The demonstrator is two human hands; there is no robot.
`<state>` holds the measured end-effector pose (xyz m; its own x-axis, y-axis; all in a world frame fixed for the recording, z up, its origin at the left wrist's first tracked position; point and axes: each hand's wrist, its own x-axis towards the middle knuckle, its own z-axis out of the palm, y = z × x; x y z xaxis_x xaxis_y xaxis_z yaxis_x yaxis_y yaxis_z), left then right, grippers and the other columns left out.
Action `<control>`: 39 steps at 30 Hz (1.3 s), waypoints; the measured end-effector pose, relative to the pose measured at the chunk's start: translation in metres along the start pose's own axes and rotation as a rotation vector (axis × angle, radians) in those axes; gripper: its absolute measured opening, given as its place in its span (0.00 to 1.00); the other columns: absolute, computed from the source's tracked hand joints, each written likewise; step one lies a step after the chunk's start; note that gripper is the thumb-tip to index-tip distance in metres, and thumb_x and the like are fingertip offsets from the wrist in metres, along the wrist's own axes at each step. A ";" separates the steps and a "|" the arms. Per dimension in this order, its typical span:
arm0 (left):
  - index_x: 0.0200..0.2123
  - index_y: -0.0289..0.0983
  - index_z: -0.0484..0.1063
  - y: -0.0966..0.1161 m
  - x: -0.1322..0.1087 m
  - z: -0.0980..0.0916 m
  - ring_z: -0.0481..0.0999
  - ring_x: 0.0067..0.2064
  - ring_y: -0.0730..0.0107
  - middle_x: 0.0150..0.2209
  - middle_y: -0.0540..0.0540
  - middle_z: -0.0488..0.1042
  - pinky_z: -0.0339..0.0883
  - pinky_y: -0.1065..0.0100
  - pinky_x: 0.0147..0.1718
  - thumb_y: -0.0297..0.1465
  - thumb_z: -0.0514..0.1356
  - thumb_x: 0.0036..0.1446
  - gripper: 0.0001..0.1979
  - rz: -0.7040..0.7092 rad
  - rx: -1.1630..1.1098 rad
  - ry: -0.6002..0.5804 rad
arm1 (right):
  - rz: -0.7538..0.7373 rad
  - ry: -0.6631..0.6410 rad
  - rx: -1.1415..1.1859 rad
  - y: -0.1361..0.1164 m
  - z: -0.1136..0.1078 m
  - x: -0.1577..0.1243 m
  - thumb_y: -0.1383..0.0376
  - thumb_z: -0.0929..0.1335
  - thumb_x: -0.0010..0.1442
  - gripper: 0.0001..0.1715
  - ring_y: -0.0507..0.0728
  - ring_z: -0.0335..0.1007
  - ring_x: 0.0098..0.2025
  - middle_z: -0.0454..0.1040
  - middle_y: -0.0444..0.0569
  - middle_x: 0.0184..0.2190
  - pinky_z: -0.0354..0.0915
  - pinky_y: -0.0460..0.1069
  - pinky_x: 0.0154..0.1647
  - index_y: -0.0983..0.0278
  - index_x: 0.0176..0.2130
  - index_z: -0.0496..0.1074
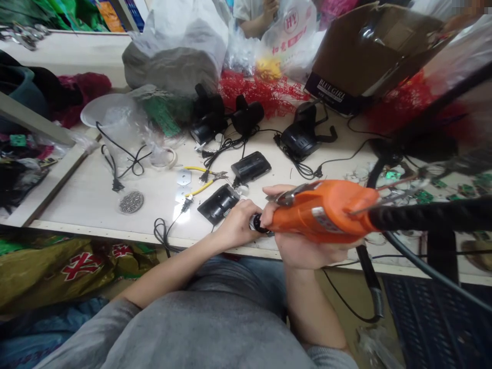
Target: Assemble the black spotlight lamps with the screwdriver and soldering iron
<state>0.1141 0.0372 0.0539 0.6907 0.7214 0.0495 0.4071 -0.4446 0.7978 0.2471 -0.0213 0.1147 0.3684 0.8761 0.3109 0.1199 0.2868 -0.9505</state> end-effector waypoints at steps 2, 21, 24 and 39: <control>0.33 0.38 0.75 -0.001 0.001 0.001 0.75 0.45 0.57 0.36 0.46 0.74 0.69 0.60 0.46 0.28 0.75 0.43 0.14 -0.008 -0.016 -0.008 | 0.010 0.001 0.055 0.003 0.003 0.001 0.24 0.49 0.51 0.49 0.58 0.61 0.20 0.68 0.48 0.24 0.62 0.57 0.26 0.56 0.42 0.70; 0.35 0.37 0.76 0.001 0.001 -0.005 0.76 0.43 0.59 0.35 0.46 0.75 0.69 0.61 0.45 0.27 0.75 0.43 0.15 0.001 -0.020 -0.016 | -0.017 -0.006 0.236 0.001 0.008 0.001 0.24 0.58 0.49 0.45 0.59 0.62 0.19 0.67 0.46 0.21 0.62 0.56 0.24 0.57 0.38 0.72; 0.34 0.37 0.76 0.001 0.000 -0.006 0.76 0.43 0.60 0.36 0.47 0.75 0.68 0.62 0.45 0.28 0.75 0.44 0.14 0.009 -0.026 -0.016 | -0.029 -0.042 0.355 0.004 0.005 0.002 0.24 0.59 0.48 0.46 0.60 0.65 0.21 0.71 0.48 0.23 0.65 0.58 0.24 0.57 0.41 0.73; 0.42 0.38 0.74 0.000 -0.004 -0.011 0.74 0.45 0.58 0.40 0.45 0.74 0.68 0.61 0.48 0.38 0.74 0.50 0.19 0.111 0.017 -0.074 | -0.175 0.028 0.429 -0.008 0.021 0.008 0.26 0.61 0.53 0.42 0.55 0.64 0.16 0.76 0.49 0.27 0.58 0.51 0.12 0.55 0.40 0.78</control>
<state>0.1045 0.0397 0.0607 0.7739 0.6265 0.0924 0.3353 -0.5291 0.7795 0.2301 -0.0083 0.1246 0.4024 0.7912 0.4606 -0.2080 0.5689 -0.7956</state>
